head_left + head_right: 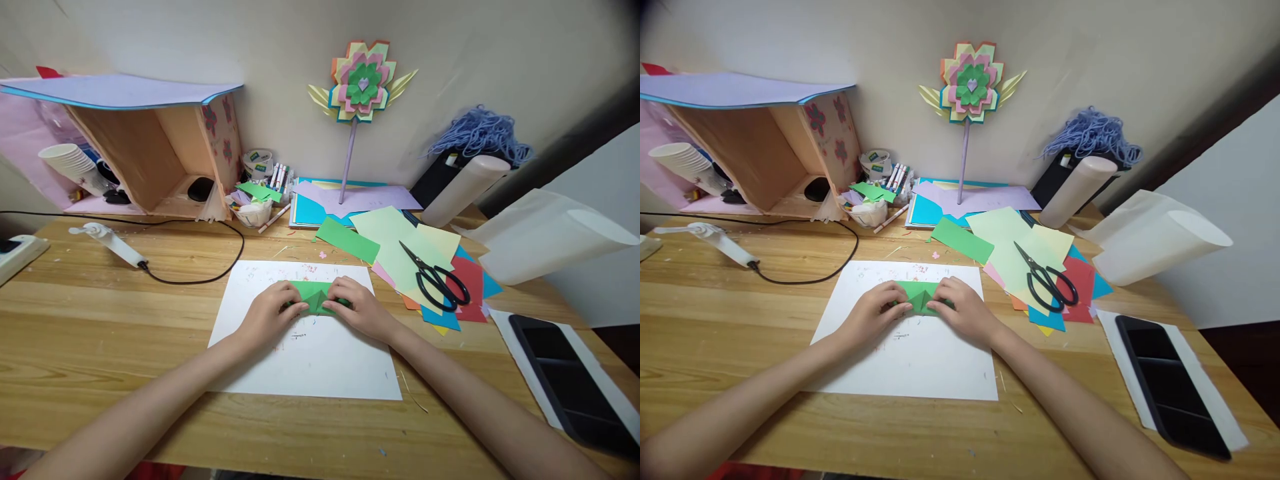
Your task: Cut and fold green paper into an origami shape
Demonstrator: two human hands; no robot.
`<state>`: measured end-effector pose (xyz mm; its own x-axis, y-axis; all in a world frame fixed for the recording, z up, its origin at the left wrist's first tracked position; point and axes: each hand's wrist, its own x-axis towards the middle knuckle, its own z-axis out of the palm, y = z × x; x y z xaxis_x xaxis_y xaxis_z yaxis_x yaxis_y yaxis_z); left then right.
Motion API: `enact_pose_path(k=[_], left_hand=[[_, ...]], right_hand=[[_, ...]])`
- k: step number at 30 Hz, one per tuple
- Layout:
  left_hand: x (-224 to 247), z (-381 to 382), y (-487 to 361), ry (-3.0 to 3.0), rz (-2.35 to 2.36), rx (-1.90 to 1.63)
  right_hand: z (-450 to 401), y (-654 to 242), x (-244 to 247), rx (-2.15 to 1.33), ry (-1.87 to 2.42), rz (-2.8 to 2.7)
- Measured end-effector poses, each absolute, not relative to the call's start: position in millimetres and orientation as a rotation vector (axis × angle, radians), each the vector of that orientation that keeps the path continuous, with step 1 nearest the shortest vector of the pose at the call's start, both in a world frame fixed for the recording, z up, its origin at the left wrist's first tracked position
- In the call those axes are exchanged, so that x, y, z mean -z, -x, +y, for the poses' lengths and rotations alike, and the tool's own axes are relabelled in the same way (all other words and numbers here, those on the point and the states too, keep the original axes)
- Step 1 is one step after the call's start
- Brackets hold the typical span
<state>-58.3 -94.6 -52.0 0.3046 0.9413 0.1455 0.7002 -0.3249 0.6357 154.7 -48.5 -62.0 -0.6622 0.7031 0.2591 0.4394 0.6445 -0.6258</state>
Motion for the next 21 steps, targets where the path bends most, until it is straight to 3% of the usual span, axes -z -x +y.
enact_pose_path(k=[21], left_hand=[[56.3, -96.8, 46.6, -2.159, 1.845, -0.605]], right_hand=[[-59.8, -143.4, 64.5, -0.366, 1.302, -2.335]])
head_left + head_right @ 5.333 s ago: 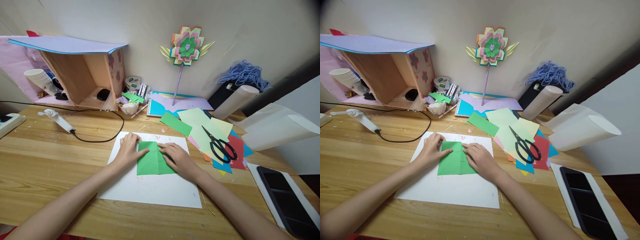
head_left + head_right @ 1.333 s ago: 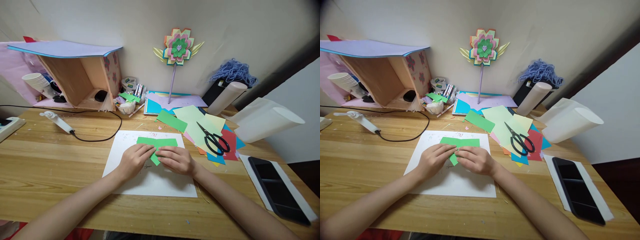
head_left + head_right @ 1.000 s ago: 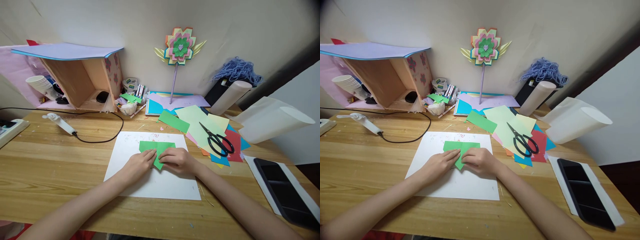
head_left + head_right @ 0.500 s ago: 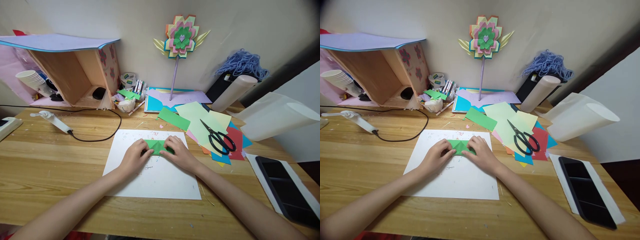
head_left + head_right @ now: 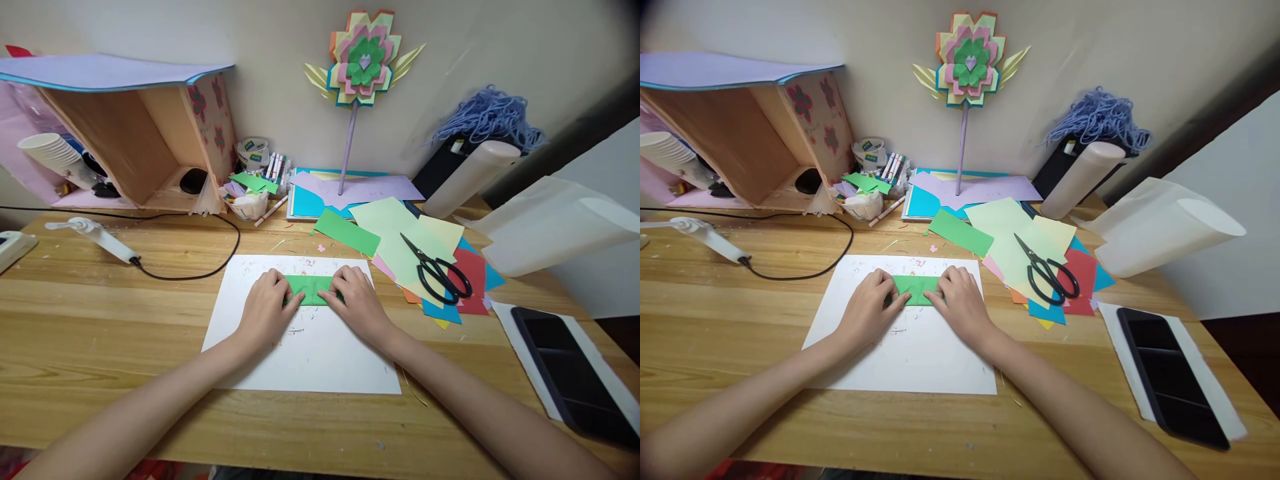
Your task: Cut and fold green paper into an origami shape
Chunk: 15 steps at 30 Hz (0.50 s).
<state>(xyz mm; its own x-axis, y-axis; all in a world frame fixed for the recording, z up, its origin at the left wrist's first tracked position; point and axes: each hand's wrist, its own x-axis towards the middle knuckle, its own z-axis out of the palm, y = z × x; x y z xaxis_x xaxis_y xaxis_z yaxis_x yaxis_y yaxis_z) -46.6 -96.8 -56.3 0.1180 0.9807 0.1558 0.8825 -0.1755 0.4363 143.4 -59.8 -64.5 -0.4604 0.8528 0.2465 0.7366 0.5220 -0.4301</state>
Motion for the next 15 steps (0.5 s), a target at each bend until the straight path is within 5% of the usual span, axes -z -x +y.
enact_pose_path(k=[15], left_hand=[[57.1, -90.5, 56.6, -2.212, 1.767, -0.627]], right_hand=[[-61.1, -143.0, 67.4, -0.254, 1.329, -2.353]])
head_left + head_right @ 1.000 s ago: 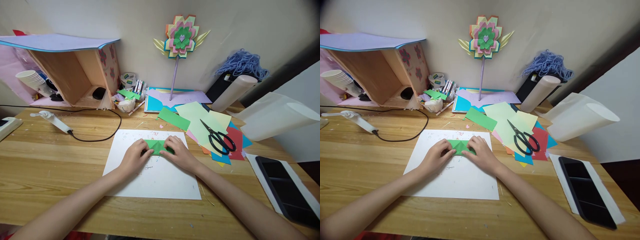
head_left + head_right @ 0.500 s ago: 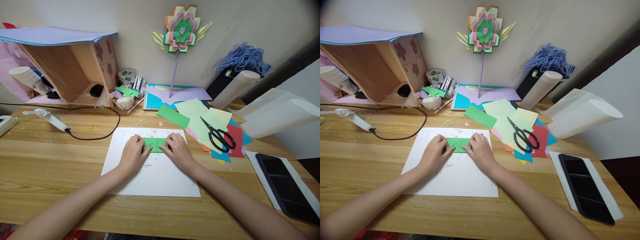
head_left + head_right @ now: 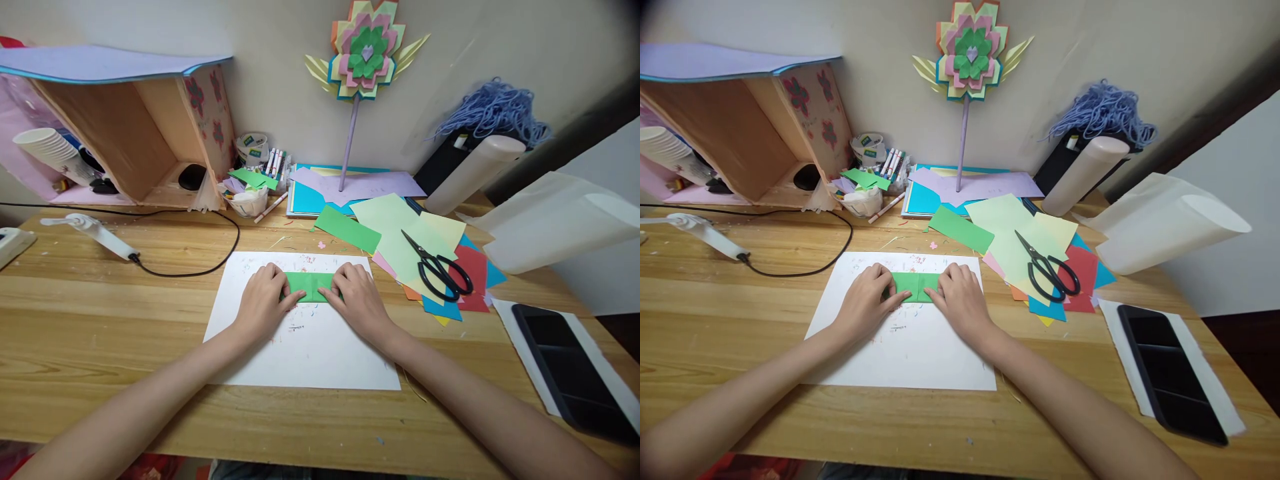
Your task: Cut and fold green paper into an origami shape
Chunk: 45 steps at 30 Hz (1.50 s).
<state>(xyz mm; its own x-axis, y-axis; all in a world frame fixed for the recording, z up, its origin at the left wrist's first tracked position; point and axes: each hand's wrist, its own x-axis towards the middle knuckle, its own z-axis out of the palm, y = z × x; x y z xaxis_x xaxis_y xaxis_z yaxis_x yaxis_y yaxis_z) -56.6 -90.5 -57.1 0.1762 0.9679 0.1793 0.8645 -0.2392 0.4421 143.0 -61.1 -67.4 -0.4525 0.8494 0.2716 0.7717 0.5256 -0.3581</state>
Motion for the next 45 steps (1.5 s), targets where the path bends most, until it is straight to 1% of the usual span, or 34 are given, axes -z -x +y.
enact_pose_path(k=[4, 9, 11, 22, 25, 29, 31, 38, 45], left_hand=[[57.0, -86.1, 61.9, -2.200, 1.672, -0.681], [54.5, -83.1, 63.4, -2.397, 1.302, -0.637], [54.9, -83.4, 62.9, -2.433, 1.226, -0.604], [57.4, -88.7, 57.0, -2.477, 1.334, -0.576], [56.5, -89.1, 55.7, -2.491, 1.362, -0.587], [54.6, -87.8, 55.7, -2.504, 1.353, -0.569], [54.4, -87.4, 55.4, -2.488, 1.358, -0.575], [53.9, -85.9, 55.9, -2.364, 1.338, -0.664], [53.5, -74.2, 71.0, -2.301, 1.151, -0.575]], right_hand=[[-59.8, -142.7, 67.8, -0.187, 1.323, -2.411], [-57.6, -142.8, 68.9, -0.147, 1.311, -2.467], [-56.9, -143.0, 68.5, -0.160, 1.312, -2.477], [-57.9, -143.2, 66.6, -0.227, 1.278, -2.431], [-56.5, -146.0, 64.4, -0.234, 1.109, -2.460], [-52.1, -153.8, 64.4, -0.184, 0.694, -2.616], [-50.1, -157.0, 65.3, -0.165, 0.551, -2.684], [-46.7, -156.9, 59.5, -0.046, 0.454, -2.786], [-44.1, -164.3, 54.2, -0.171, 0.394, -2.824]])
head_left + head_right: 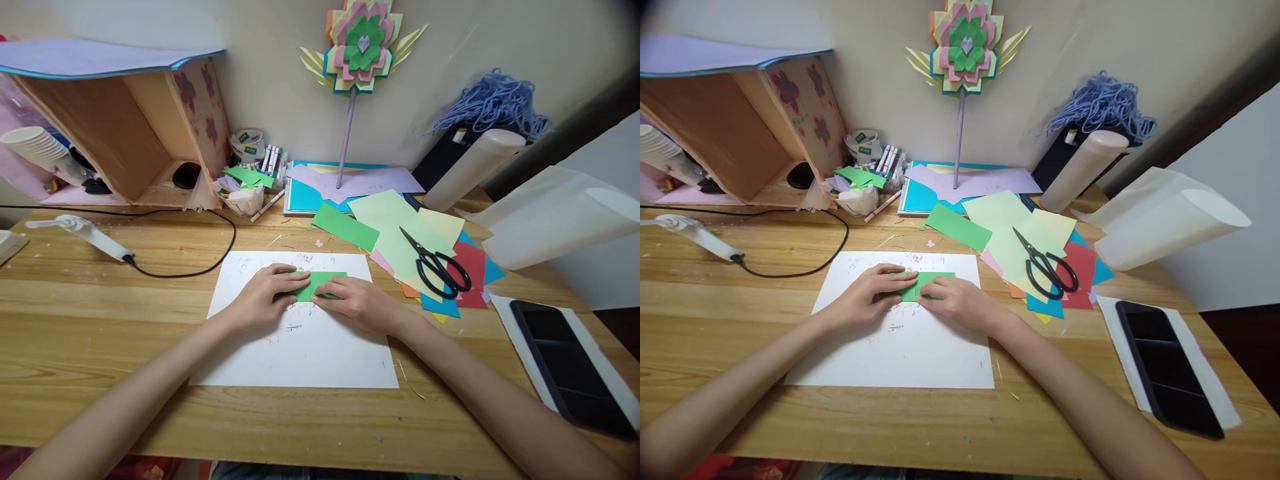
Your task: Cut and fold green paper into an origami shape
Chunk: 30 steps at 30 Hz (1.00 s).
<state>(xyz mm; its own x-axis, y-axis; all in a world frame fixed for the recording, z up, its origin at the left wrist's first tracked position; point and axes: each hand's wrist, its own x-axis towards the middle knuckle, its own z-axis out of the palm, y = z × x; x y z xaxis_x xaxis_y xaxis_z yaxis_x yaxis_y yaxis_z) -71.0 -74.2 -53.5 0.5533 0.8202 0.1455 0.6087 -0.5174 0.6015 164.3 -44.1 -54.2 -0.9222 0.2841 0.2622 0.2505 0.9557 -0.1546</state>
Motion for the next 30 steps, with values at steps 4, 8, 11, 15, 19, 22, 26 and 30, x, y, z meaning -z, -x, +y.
enact_pose_path(k=[4, 8, 11, 15, 19, 22, 26, 30], left_hand=[[53.9, -70.1, 78.0, -2.306, 1.097, -0.503], [52.4, -67.8, 81.1, -2.334, 1.044, -0.438], [51.8, -66.8, 82.2, -2.356, 1.018, -0.410], [51.6, -67.8, 82.9, -2.394, 1.025, -0.386], [50.5, -70.1, 83.2, -2.421, 1.020, -0.365], [49.5, -71.2, 83.9, -2.433, 1.028, -0.321], [48.4, -72.5, 84.0, -2.434, 1.064, -0.269], [47.1, -75.6, 79.5, -2.420, 1.122, -0.307]], right_hand=[[-44.6, -173.6, 54.8, -0.301, 0.402, -2.842], [-46.4, -183.5, 55.9, -0.430, 0.434, -2.764], [-47.3, -190.7, 58.2, -0.467, 0.443, -2.719], [-47.5, -197.0, 60.5, -0.492, 0.458, -2.664], [-46.3, -199.5, 57.7, -0.516, 0.511, -2.649], [-44.8, -200.7, 56.1, -0.509, 0.525, -2.653], [-45.1, -199.1, 57.6, -0.451, 0.527, -2.655], [-51.1, -186.7, 56.0, -0.305, 0.616, -2.775]])
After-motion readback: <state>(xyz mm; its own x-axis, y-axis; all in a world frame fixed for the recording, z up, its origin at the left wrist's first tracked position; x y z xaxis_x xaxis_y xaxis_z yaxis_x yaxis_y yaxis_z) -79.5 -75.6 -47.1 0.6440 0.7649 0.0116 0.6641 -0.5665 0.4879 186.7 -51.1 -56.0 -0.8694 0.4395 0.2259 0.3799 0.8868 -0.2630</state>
